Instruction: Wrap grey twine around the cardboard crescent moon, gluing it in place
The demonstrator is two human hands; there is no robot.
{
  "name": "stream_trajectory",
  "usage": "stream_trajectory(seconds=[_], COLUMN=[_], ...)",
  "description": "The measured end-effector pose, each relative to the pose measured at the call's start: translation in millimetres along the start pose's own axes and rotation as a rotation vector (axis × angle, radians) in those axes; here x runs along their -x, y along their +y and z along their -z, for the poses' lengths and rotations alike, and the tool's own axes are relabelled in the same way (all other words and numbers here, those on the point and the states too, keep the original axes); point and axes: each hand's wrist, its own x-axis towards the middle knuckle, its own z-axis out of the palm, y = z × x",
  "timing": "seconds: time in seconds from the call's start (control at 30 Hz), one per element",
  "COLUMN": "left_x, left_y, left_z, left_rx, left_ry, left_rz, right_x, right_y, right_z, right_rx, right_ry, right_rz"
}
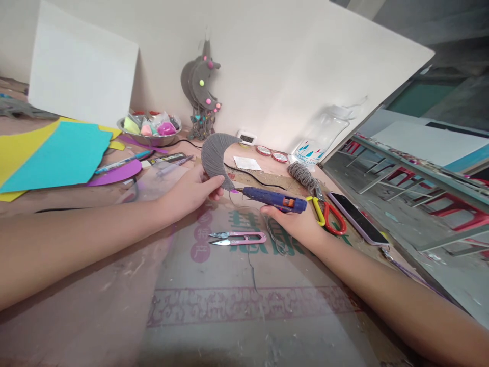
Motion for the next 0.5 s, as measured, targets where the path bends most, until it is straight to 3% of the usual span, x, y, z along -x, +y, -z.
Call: stream_trajectory(seconds=[0.5], left_x=[1.9], left_y=[3.4], left_z=[-1.2], left_rx=[0.001], left_ry=[-0.007], left_rz=[0.027], right_x=[-0.9], right_y=[-4.3], right_z=[-1.3], right_rx=[-0.004], right_ry=[-0.036], right_rz=[-0.022])
